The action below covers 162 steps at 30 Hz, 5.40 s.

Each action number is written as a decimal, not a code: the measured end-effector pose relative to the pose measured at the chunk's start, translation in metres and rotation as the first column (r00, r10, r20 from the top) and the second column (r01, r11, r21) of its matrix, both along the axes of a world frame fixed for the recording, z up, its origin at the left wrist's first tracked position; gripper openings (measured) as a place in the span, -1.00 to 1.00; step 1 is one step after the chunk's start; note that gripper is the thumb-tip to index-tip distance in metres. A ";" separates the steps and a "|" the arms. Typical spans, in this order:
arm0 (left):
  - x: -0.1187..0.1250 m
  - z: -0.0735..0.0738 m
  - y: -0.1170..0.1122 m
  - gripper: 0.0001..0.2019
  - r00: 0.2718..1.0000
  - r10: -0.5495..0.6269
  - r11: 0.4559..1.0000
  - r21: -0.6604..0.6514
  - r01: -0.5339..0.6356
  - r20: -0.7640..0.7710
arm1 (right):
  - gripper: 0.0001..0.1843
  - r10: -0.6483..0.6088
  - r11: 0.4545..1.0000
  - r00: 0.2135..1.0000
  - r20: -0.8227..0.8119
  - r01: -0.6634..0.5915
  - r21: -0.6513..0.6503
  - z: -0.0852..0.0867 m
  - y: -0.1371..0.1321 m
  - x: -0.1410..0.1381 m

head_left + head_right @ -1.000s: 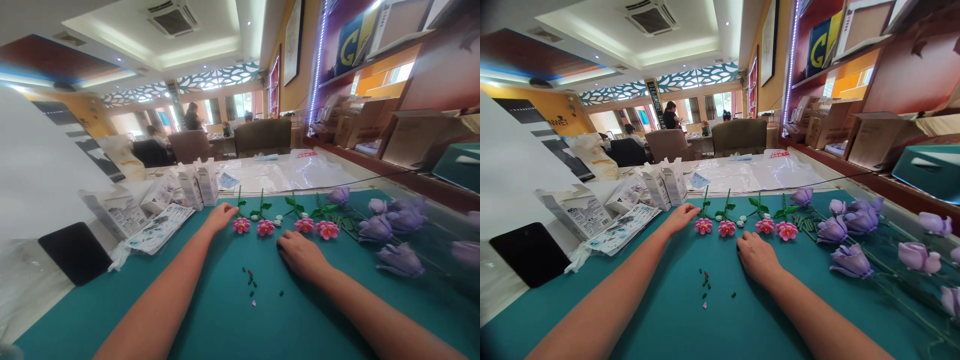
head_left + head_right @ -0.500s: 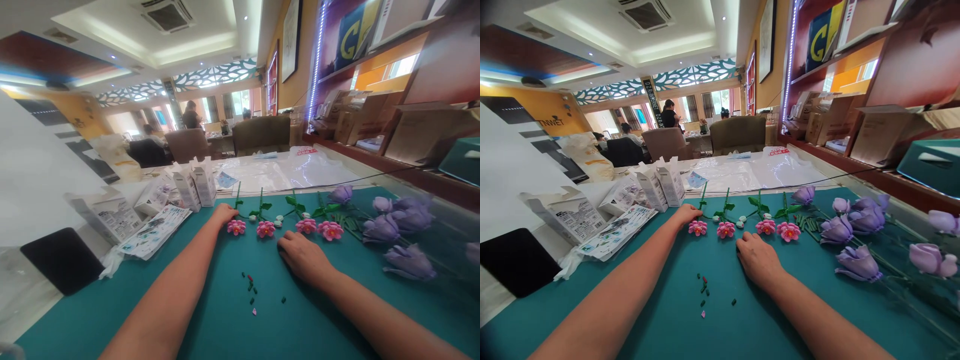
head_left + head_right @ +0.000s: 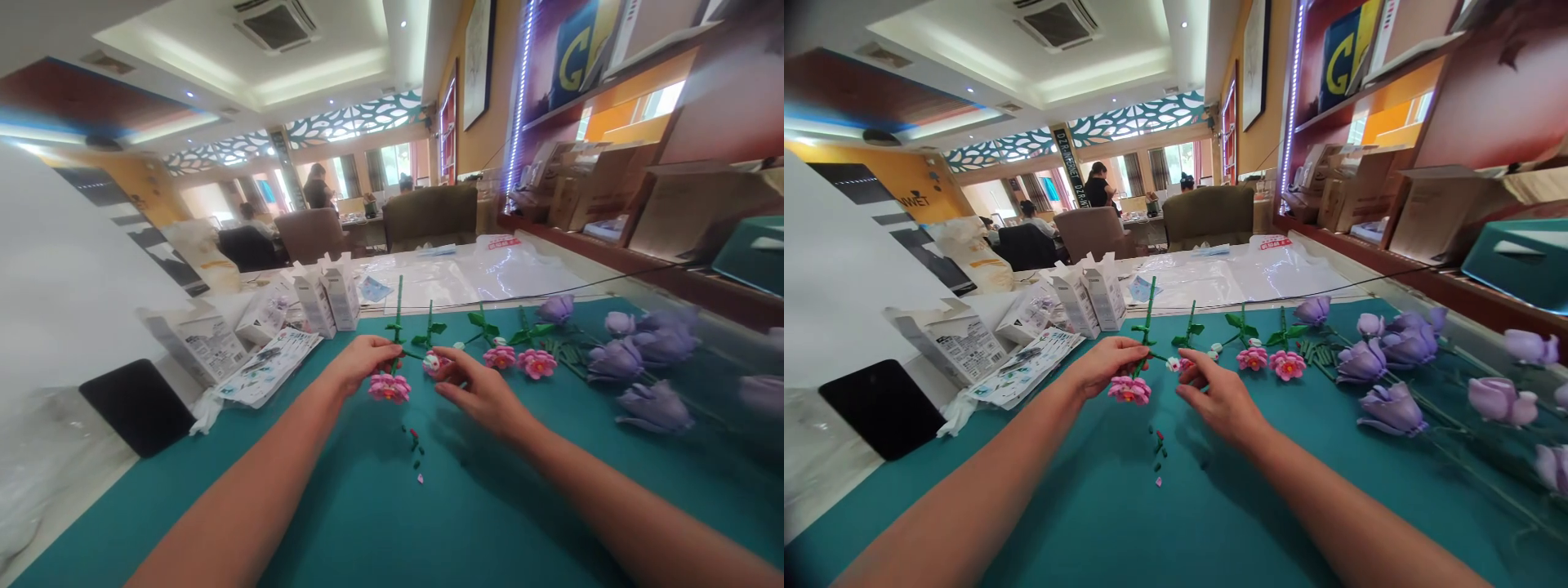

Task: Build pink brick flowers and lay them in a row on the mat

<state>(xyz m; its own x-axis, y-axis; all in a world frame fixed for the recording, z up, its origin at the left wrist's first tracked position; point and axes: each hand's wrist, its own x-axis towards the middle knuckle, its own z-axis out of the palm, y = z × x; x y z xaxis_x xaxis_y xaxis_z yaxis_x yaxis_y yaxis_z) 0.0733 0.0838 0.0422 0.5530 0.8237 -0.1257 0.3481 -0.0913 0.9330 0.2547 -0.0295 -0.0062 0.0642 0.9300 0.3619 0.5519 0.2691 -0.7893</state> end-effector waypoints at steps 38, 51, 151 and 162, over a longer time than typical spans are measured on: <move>0.009 0.020 -0.079 -0.76 0.994 -0.102 0.976 0.187 0.107 -0.036 | -0.89 -0.086 0.996 0.989 0.123 0.083 0.031 0.044 -0.029 -0.010; 0.001 0.019 -0.076 -0.76 0.980 -0.181 0.983 0.035 0.179 0.083 | -0.85 -0.028 0.998 0.992 -0.122 0.021 -0.062 0.043 -0.028 -0.011; -0.059 -0.039 0.034 -0.74 0.883 0.351 0.899 0.376 -0.225 -0.312 | -0.71 0.129 0.988 0.891 0.435 -0.076 -0.136 -0.033 0.003 -0.009; -0.174 -0.037 -0.036 -0.68 0.618 0.607 0.687 0.721 -0.093 -0.499 | -0.69 0.053 0.992 0.858 0.511 0.013 -0.124 -0.053 0.009 0.004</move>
